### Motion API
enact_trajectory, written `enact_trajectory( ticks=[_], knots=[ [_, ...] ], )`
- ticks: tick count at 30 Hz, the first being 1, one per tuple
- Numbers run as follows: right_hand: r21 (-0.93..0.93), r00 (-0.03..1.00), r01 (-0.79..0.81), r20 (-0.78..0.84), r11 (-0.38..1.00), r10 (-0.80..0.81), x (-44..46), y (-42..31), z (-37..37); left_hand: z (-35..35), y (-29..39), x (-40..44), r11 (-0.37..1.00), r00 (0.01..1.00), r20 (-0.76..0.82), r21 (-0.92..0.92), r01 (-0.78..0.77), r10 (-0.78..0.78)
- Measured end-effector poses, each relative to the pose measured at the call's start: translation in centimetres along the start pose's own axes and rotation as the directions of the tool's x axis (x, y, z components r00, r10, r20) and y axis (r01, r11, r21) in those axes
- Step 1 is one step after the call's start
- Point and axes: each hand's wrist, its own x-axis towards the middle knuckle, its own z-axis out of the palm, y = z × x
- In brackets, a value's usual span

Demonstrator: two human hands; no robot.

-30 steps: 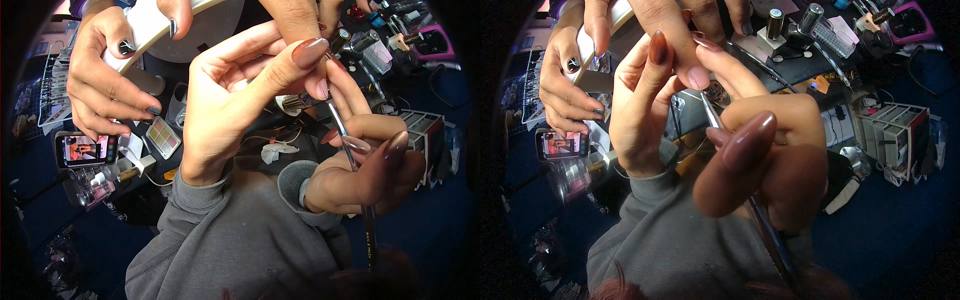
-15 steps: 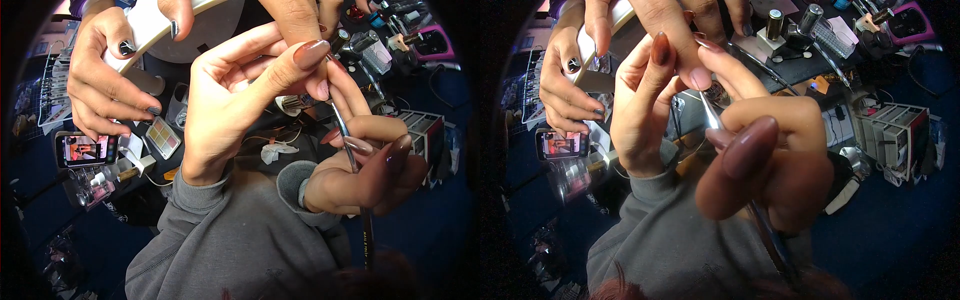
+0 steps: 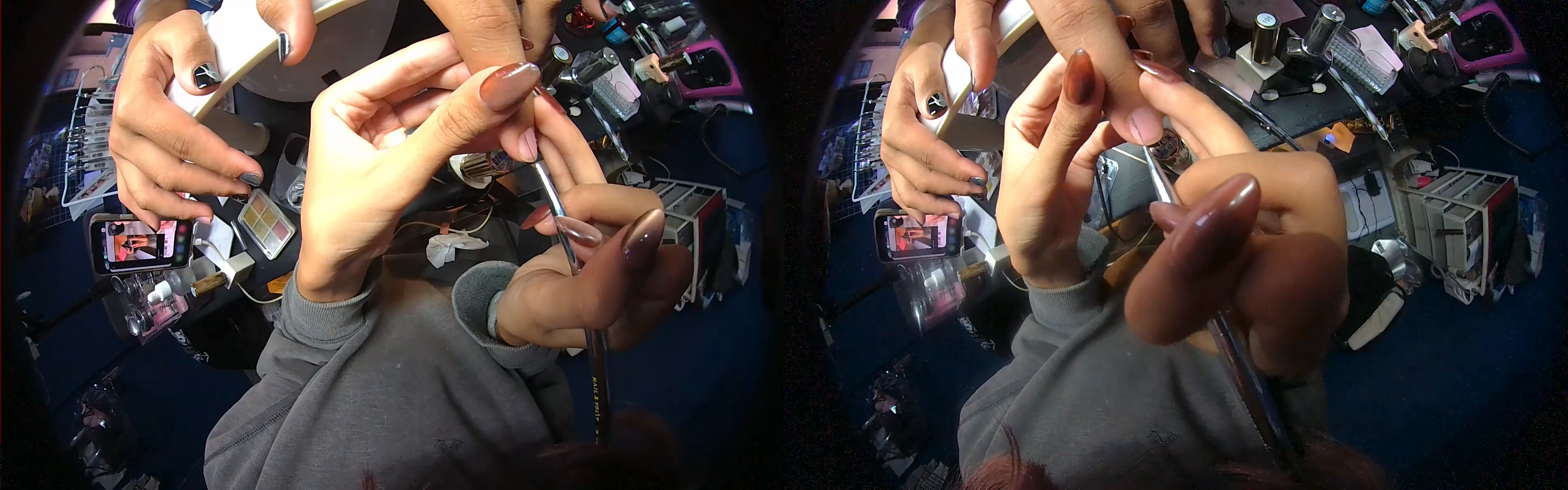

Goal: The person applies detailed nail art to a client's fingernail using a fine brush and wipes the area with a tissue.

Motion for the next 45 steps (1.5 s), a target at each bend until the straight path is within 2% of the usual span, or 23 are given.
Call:
enact_trajectory(
  ticks=[23, 28, 36, 45],
  knots=[
    [-0.001, 1.000, 0.024, -0.003, 1.000, -0.024, 0.33, -0.05, -0.02, 0.27, 0.05, 0.03, 1.000, 1.000, -0.031, 0.000, 0.003, -0.003],
    [-0.049, 0.993, 0.084, 0.089, 0.995, -0.080, 0.40, -0.11, -0.52, 0.11, -0.04, 0.12, 1.000, 1.000, 0.007, -0.002, -0.007, 0.007],
    [0.020, 0.999, 0.022, -0.033, 1.000, -0.021, -0.04, 0.02, 0.15, 0.04, -0.16, 0.12, 1.000, 1.000, 0.007, -0.004, -0.020, 0.020],
    [0.085, 0.997, -0.010, -0.081, 0.996, 0.017, -0.06, 0.20, 0.29, 0.47, 0.09, 0.01, 1.000, 0.999, -0.052, -0.004, -0.002, 0.001]
  ],
)
